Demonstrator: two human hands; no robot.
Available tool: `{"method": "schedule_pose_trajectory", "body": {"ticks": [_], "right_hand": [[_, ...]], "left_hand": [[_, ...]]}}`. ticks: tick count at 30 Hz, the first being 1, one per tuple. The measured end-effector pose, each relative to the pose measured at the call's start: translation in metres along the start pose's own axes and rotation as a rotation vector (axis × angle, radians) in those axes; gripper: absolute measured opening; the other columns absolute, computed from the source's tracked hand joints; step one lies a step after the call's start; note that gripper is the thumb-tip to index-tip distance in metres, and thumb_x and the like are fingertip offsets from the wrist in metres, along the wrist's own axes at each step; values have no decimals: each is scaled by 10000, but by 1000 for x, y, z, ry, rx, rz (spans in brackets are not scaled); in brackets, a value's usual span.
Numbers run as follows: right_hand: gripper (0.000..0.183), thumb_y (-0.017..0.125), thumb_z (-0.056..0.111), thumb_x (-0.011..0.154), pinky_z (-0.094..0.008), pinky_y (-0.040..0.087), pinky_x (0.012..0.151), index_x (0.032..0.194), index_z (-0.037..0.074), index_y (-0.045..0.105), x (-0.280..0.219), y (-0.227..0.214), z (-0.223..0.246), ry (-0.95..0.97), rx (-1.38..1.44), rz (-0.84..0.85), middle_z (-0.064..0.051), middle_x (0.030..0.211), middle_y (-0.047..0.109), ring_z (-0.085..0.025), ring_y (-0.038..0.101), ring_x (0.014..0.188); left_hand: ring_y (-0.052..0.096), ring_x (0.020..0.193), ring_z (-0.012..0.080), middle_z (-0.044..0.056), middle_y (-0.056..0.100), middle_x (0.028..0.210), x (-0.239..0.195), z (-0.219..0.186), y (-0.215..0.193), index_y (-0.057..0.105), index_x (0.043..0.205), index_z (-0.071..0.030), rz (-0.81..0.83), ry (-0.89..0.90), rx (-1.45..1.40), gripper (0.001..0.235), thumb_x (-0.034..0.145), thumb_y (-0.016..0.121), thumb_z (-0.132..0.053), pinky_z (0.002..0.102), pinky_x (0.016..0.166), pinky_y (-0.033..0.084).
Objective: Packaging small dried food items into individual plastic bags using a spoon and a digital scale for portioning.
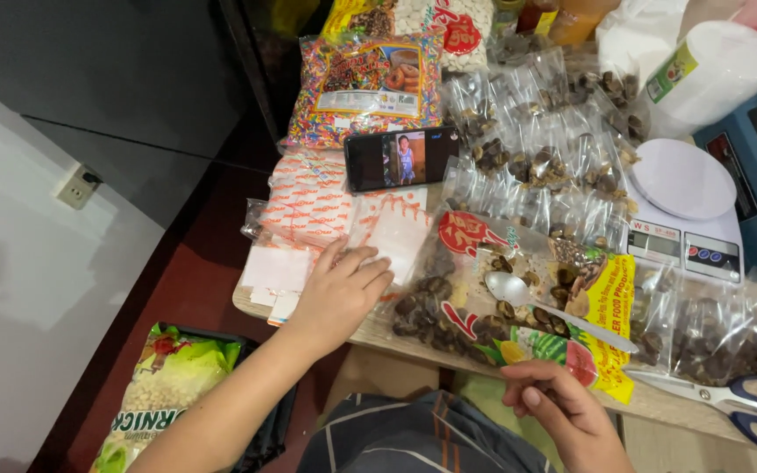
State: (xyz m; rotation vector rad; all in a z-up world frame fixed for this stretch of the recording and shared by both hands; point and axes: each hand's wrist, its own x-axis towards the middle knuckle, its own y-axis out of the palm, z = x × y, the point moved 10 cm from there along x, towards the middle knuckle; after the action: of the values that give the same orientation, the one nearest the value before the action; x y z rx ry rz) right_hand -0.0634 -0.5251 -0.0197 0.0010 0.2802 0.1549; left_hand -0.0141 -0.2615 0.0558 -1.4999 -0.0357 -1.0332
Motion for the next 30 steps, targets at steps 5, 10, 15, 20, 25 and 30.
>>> {"method": "schedule_pose_trajectory", "body": {"ticks": [5, 10, 15, 20, 25, 30], "right_hand": [[277, 566, 60, 912, -350, 494, 694, 1110, -62, 717, 4, 3, 6, -146, -1, 91, -185, 844, 676, -250, 626, 762], [290, 544, 41, 928, -413, 458, 693, 1104, -88, 735, 3, -6, -6, 40, 13, -5, -221, 873, 655, -305, 596, 771], [277, 549, 34, 924, -386, 467, 703, 1101, -88, 723, 7, 0, -4, -50, 35, 66, -208, 863, 642, -287, 589, 771], [272, 569, 92, 915, -325, 507, 659, 1129, -43, 668, 6, 8, 23, -271, -8, 107, -154, 863, 676, -224, 609, 708], [601, 633, 488, 807, -293, 489, 799, 1206, 44, 563, 5, 20, 65, -518, -229, 21, -108, 1125, 684, -179, 671, 965], [322, 571, 379, 885, -269, 400, 632, 698, 120, 609, -12, 17, 92, -737, -502, -181, 10, 668, 606, -126, 538, 611]], "left_hand": [[610, 1069, 233, 20, 700, 1056, 4, 1, -12, 666, 868, -127, -56, -12, 4, 93, 874, 658, -34, 444, 986, 403], [599, 1112, 262, 42, 690, 1141, 1, 0, -19, 696, 968, -112, -39, -21, -74, 113, 932, 600, -64, 511, 1028, 381], [618, 1033, 238, 10, 696, 1044, 7, 4, -43, 657, 904, -114, -131, -73, -148, 92, 955, 585, -86, 435, 976, 416], [640, 980, 221, -11, 726, 984, 7, -4, -74, 694, 963, -131, -281, -280, -495, 59, 915, 659, -127, 367, 913, 439], [690, 902, 282, 206, 645, 964, -1, -60, -35, 515, 894, -51, -357, -716, -1812, 175, 898, 611, 95, 342, 870, 588], [629, 846, 146, 64, 655, 931, 5, -81, -17, 528, 1122, -88, -86, -693, -1644, 263, 904, 661, -26, 264, 794, 520]]}}
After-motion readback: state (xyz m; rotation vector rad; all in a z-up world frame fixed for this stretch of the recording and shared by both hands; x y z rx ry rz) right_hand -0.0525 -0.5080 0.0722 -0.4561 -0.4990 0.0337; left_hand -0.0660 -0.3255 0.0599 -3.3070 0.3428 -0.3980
